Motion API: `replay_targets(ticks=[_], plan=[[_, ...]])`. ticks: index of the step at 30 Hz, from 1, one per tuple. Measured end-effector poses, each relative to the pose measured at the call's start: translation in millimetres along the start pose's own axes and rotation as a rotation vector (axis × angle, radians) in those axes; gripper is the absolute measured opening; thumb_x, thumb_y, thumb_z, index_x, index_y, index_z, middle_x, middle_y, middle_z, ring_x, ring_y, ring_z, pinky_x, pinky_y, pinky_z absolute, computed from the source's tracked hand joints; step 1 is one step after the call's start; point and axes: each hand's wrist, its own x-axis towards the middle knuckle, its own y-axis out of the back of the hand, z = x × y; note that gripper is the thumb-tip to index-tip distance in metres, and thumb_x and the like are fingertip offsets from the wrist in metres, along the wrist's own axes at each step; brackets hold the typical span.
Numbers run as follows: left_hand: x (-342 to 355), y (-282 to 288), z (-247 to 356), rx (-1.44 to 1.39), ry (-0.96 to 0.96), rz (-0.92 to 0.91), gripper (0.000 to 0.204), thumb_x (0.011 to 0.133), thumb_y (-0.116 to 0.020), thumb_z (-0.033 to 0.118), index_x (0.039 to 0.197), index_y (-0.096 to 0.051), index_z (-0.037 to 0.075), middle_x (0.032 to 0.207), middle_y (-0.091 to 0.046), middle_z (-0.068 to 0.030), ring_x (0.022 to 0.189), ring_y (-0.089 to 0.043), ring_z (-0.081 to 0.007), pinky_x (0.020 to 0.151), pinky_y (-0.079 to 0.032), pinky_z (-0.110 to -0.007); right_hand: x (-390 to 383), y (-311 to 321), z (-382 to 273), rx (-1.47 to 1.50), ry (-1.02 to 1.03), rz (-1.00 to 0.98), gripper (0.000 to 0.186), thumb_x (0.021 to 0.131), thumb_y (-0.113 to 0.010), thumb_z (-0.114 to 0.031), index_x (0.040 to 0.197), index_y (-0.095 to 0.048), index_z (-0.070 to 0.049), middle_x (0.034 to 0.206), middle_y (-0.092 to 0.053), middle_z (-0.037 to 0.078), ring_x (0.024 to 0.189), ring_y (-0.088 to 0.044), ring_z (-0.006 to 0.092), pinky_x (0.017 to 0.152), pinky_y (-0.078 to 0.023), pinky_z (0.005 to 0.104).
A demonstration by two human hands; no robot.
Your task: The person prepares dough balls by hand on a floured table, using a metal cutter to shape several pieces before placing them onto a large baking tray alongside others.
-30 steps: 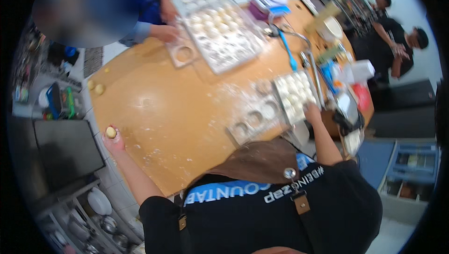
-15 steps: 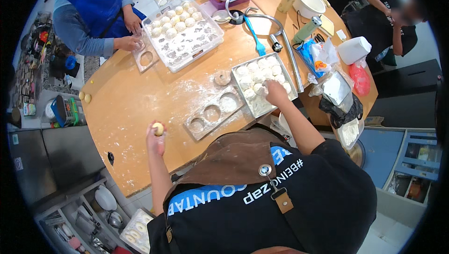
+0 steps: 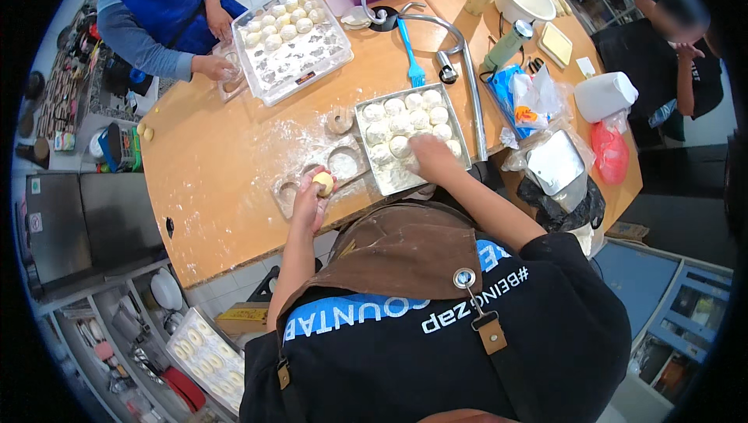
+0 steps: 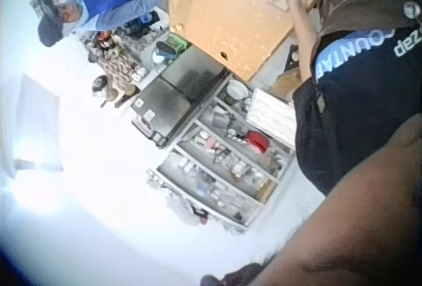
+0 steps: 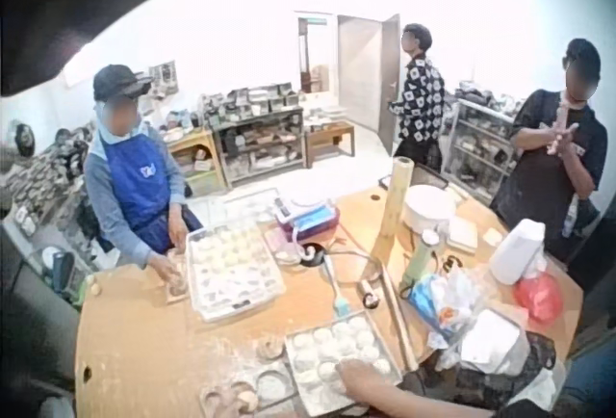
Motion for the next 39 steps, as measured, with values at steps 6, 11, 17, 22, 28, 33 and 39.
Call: replay_targets(ticks=[6,11,17,22,28,33,39], plan=[[-19,4,-6,0.036,-0.022,0.119,0.045,0.081,-0.037,-0.004,0.126,-0.041,-0.001,0.115,-0.050,-0.0138,0.102,-0.054,-0.0235,0.086,-0.049,-0.036,32,-28,-8,-0.038,0.110,-0.068,0.022,0.077,-0.053,-0.007,0.098,-0.051,-0.004,0.097,-0.054,0.015,0.097,-0.054,0.0311,0.081,-0.047,0.0416],[-29,13,-15,0.011,-0.046,0.158,0.043,0.083,-0.037,-0.002,0.126,-0.041,-0.001,0.115,-0.052,-0.0126,0.102,-0.054,-0.0214,0.085,-0.049,-0.035,30,-33,-8,-0.088,0.120,-0.085,0.028,0.073,-0.057,-0.004,0.100,-0.050,-0.004,0.104,-0.052,0.014,0.102,-0.053,0.0312,0.081,-0.048,0.0425],[-35,10,-15,0.023,-0.042,0.170,0.044,0.083,-0.036,-0.002,0.127,-0.040,-0.001,0.115,-0.051,-0.0131,0.101,-0.054,-0.0219,0.086,-0.049,-0.035,27,-22,-18,-0.004,0.061,-0.199,0.036,0.072,-0.059,-0.003,0.106,-0.048,-0.004,0.107,-0.052,0.014,0.105,-0.052,0.0311,0.083,-0.048,0.0421],[-36,16,-15,0.018,-0.053,0.149,0.044,0.083,-0.036,-0.001,0.127,-0.040,-0.002,0.116,-0.049,-0.0133,0.101,-0.054,-0.0227,0.086,-0.049,-0.034,25,-21,-28,-0.103,-0.001,-0.271,0.036,0.074,-0.061,-0.006,0.107,-0.049,-0.003,0.109,-0.053,0.016,0.105,-0.052,0.0320,0.084,-0.048,0.0421],[-39,26,-16,0.006,-0.048,0.149,0.045,0.082,-0.037,-0.001,0.127,-0.039,-0.002,0.114,-0.050,-0.0132,0.102,-0.054,-0.0225,0.088,-0.049,-0.035,17,-35,-27,-0.023,0.019,-0.391,0.036,0.073,-0.061,-0.007,0.107,-0.053,-0.001,0.111,-0.053,0.019,0.107,-0.053,0.0340,0.085,-0.048,0.0424],[-44,33,-16,-0.007,-0.045,0.154,0.046,0.081,-0.037,-0.002,0.127,-0.038,-0.002,0.114,-0.049,-0.0135,0.104,-0.053,-0.0232,0.090,-0.048,-0.036,35,-25,-8,0.090,0.152,-0.563,0.051,0.068,-0.062,-0.006,0.118,-0.049,-0.001,0.117,-0.052,0.020,0.109,-0.051,0.0348,0.091,-0.043,0.0421],[-46,40,-17,-0.007,-0.059,0.158,0.046,0.080,-0.037,-0.002,0.126,-0.039,-0.001,0.115,-0.050,-0.0150,0.103,-0.055,-0.0243,0.088,-0.049,-0.036,32,-32,15,0.068,0.091,0.069,0.036,0.070,-0.057,-0.001,0.106,-0.057,-0.005,0.110,-0.056,0.019,0.104,-0.054,0.0344,0.087,-0.045,0.0414]])
